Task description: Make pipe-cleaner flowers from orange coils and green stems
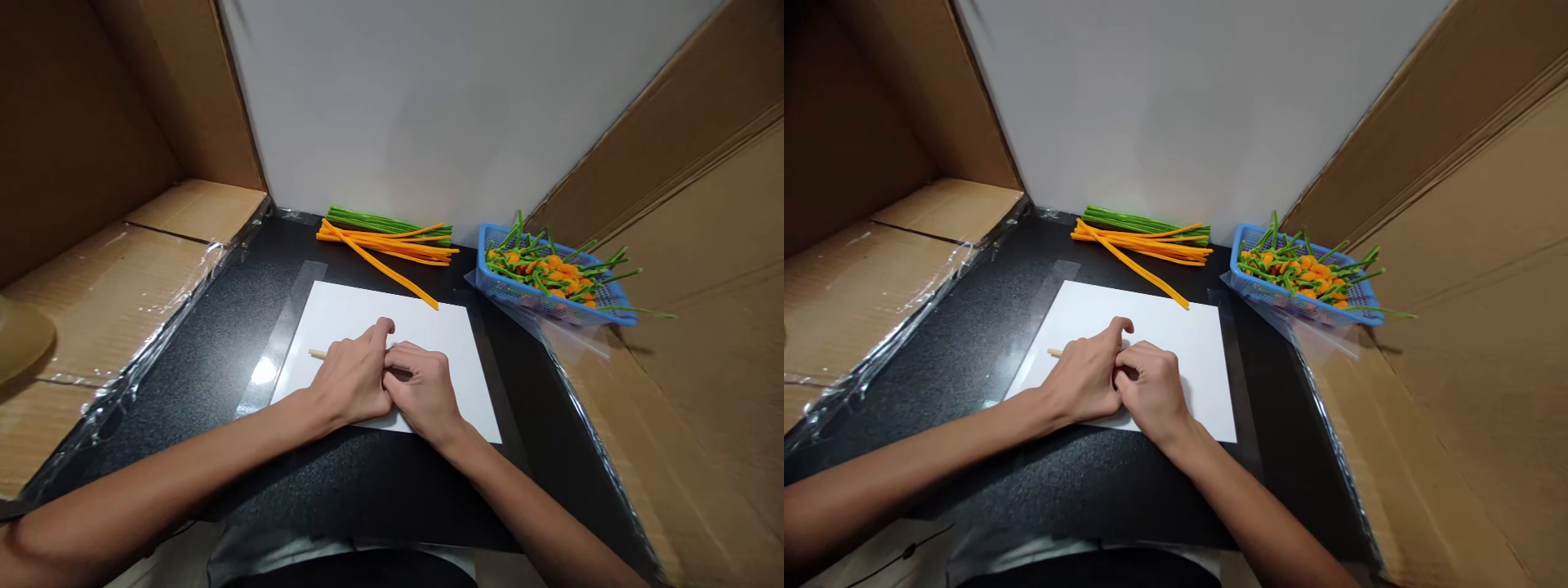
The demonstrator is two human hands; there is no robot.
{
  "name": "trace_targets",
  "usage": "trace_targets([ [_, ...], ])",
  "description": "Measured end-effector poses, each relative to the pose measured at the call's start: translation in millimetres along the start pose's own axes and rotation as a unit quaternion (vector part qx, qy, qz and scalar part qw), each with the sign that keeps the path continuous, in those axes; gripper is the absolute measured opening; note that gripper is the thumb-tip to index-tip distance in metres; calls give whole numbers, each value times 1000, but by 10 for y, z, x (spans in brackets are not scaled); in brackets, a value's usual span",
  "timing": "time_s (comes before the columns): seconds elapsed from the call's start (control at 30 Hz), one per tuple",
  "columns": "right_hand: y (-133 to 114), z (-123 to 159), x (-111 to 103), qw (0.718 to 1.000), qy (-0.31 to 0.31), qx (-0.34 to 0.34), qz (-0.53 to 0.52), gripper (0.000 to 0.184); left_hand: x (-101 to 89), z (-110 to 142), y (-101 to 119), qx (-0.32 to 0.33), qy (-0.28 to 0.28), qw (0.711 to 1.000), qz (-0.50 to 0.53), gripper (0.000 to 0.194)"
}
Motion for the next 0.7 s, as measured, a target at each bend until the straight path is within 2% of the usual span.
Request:
trace_targets([
  [0.2, 39, 1, 31, 999, -5, 44, 2, 24, 6, 9, 5, -21, 13, 999, 37, 50],
  [0.5, 148, -14, 116, 991, -27, 120, -45, 22, -5, -7, 23, -22, 14, 999, 21, 54],
  [0.6, 153, -36, 116, 992, -30, 107, -53, 22, 4, -20, 17, -19, 13, 1000, 10, 51],
  [0.7, 158, -73, 95, 995, -37, 81, -39, 25, 7, -53, 27, 22, 1, 1000, 6, 54],
])
Point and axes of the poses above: each hand's wrist, its own z-axis away from the middle knuckle, its own x-axis out of the palm, y = z × x, the point moved 9 cm from there along -z, towards the middle knuckle, and after that the axes turned 15 degrees about z, right-handed, at the moved point
